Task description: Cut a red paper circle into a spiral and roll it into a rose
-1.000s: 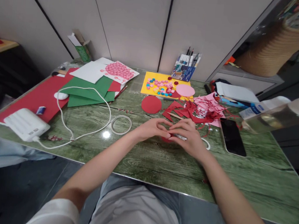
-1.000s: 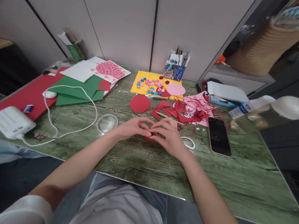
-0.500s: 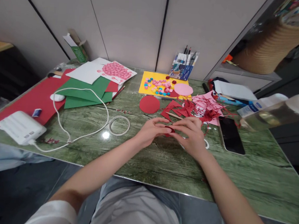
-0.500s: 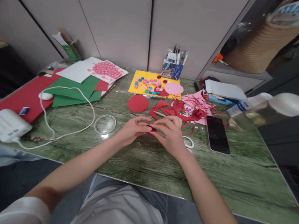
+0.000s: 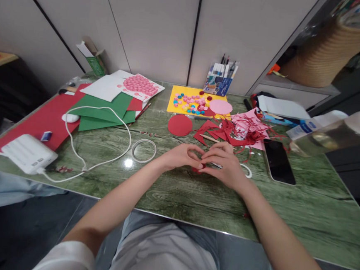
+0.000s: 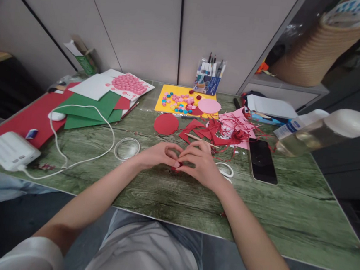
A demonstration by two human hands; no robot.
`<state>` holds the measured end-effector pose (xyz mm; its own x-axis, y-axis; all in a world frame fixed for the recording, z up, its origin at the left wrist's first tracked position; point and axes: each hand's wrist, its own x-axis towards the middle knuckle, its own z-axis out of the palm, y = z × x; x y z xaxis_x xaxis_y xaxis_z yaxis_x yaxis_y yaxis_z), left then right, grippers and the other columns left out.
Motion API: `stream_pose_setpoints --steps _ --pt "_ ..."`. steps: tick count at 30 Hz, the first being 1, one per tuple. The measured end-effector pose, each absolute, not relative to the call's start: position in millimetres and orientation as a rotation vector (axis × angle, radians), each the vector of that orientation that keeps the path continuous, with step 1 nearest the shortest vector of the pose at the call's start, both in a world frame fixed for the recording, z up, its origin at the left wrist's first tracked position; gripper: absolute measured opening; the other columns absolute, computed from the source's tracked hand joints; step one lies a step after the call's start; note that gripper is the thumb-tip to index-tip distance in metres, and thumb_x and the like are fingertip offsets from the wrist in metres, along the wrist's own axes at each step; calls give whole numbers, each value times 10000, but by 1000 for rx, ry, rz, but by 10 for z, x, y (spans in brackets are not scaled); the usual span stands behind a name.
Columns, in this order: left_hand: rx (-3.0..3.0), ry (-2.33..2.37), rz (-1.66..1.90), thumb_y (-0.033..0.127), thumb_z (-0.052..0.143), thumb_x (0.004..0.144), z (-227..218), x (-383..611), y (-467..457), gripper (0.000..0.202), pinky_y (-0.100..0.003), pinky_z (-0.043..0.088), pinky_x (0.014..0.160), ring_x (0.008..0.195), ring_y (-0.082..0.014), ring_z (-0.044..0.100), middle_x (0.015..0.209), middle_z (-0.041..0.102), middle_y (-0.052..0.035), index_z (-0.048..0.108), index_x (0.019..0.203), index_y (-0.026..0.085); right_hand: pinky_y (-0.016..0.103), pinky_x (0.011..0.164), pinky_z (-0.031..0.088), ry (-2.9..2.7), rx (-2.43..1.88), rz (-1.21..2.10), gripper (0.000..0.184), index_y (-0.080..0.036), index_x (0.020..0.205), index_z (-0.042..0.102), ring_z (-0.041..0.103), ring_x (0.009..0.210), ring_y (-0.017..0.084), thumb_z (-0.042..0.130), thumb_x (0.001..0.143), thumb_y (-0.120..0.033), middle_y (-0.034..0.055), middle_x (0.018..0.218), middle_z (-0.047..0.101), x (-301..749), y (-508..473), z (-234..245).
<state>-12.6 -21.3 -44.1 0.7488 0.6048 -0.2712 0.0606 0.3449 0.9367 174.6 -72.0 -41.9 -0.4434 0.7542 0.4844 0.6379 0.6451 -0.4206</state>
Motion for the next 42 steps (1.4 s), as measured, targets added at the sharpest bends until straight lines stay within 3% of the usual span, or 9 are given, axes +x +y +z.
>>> stream_pose_setpoints --steps 9,17,22,31,42 --pt "872 736 793 202 753 607 -471 78 -461 353 -233 433 686 625 -88 599 680 670 -3 619 926 132 420 805 388 -2029 -1175 -100 100 -229 755 645 515 854 226 701 735 -310 24 809 697 1751 -714 -424" --pt "987 757 758 204 769 584 -479 15 -354 379 -264 440 687 594 -107 610 662 676 -3 617 923 131 414 818 403 -2097 -1148 96 210 -231 847 672 506 893 230 744 679 -335 37 870 685 1794 -707 -385" --pt "1130 761 654 205 744 623 -437 -30 -321 394 -260 444 676 629 -117 624 699 677 -16 589 979 142 413 800 421 -2094 -1129 207 121 -245 837 688 500 899 229 709 726 -288 32 849 686 1814 -708 -372" --pt "1312 692 466 208 735 630 -391 -144 -226 422 -242 436 641 627 -115 612 709 681 -27 588 1020 143 423 811 414 -2159 -1075 200 151 -248 867 694 487 921 235 710 726 -299 33 857 691 1774 -729 -425" --pt "772 721 836 184 749 613 -508 100 -470 365 -254 437 754 714 -106 621 754 676 -14 604 946 143 422 812 392 -2006 -1156 -48 114 -247 848 685 526 877 228 689 735 -264 30 840 695 1789 -699 -438"
